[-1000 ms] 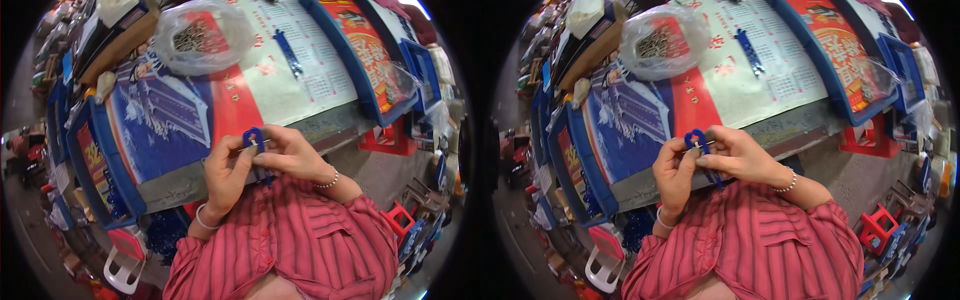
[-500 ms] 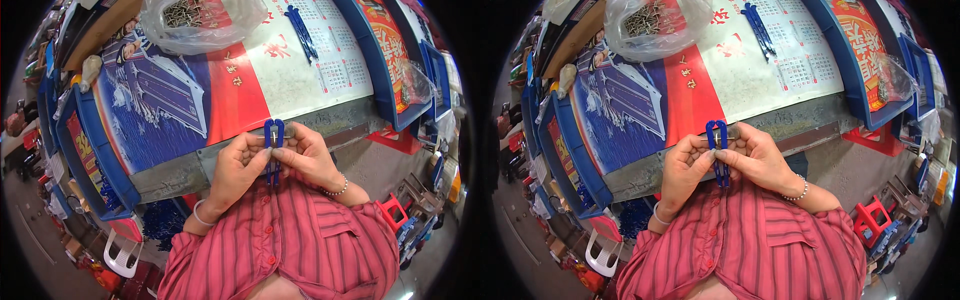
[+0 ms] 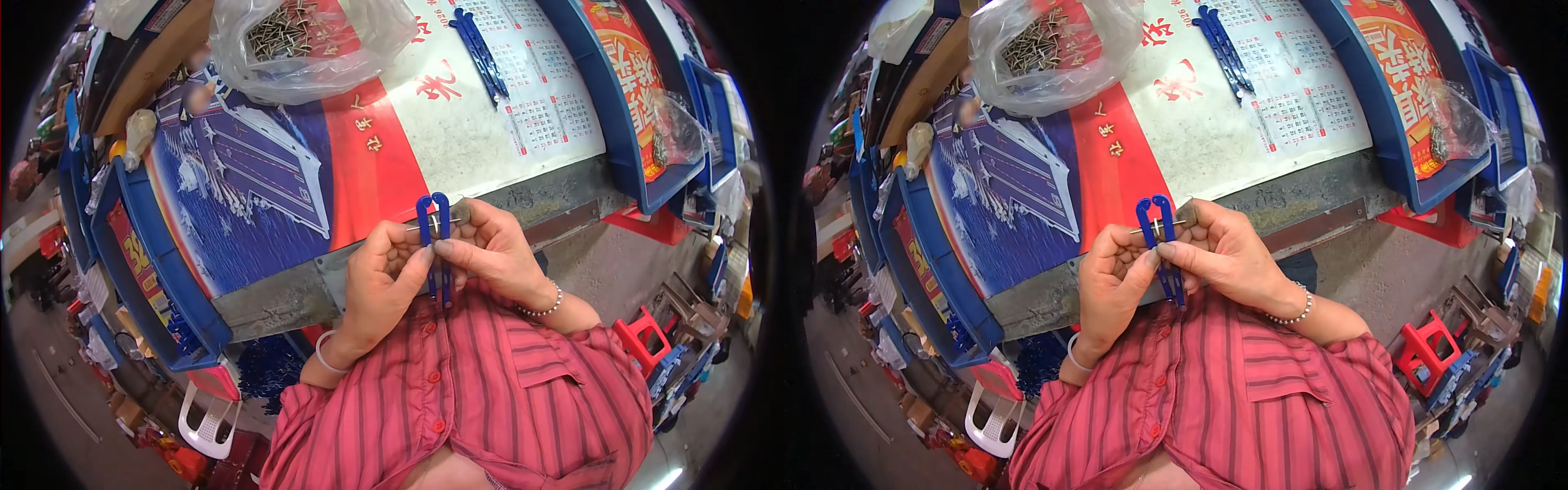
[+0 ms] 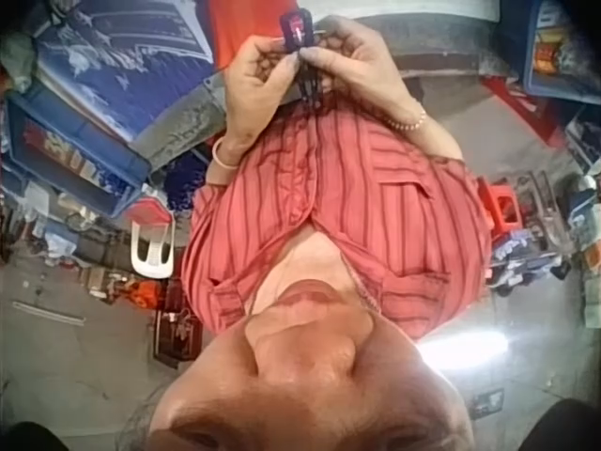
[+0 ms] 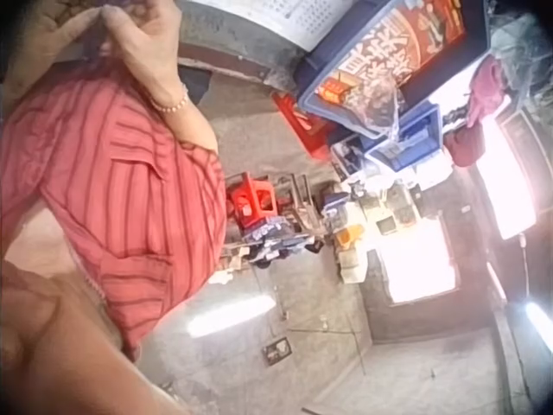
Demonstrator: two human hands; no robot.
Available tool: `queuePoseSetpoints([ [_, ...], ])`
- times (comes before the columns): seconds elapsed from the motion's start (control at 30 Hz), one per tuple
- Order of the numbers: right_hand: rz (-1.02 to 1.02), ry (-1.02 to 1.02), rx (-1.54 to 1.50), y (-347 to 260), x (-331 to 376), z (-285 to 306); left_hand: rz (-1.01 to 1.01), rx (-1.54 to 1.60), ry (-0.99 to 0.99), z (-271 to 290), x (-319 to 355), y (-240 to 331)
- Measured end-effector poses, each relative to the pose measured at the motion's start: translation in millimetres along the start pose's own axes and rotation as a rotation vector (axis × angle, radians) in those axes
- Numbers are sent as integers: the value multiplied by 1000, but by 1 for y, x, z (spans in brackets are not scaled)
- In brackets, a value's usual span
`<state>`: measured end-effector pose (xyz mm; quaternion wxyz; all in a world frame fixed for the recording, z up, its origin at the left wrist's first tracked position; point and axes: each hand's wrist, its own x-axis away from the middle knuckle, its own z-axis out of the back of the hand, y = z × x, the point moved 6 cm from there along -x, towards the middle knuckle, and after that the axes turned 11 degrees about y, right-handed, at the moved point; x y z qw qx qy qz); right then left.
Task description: Manually assembling small blue plastic components at a workbench.
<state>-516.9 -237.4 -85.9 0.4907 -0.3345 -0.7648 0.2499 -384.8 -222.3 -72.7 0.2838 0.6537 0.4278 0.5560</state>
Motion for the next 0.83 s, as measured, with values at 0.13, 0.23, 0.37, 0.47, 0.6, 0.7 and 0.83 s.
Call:
queuePoseSetpoints([
  [0.13, 21, 5, 13, -1, -1, -1, -17, -13, 20, 3, 0, 0],
  [0.23, 34, -5, 24, -2, -2, -3, 2, -39, 16, 4, 0, 2],
  [0.37, 40, -7, 52, -1, -4, -5, 5, -12, 17, 5, -1, 4],
  [0.47, 24, -4, 48, 0, -7, -7, 12, -15, 16, 7, -3, 4],
  [0.6, -13, 7, 43, 5, -12, -5, 41, -36, 30, 12, -7, 0],
  [0.7, 1, 1, 66, 5, -16, -7, 55, -7, 72, 13, -8, 1],
  [0.83, 26, -10, 54, 5, -20, -9, -17, -64, 83, 16, -8, 3],
])
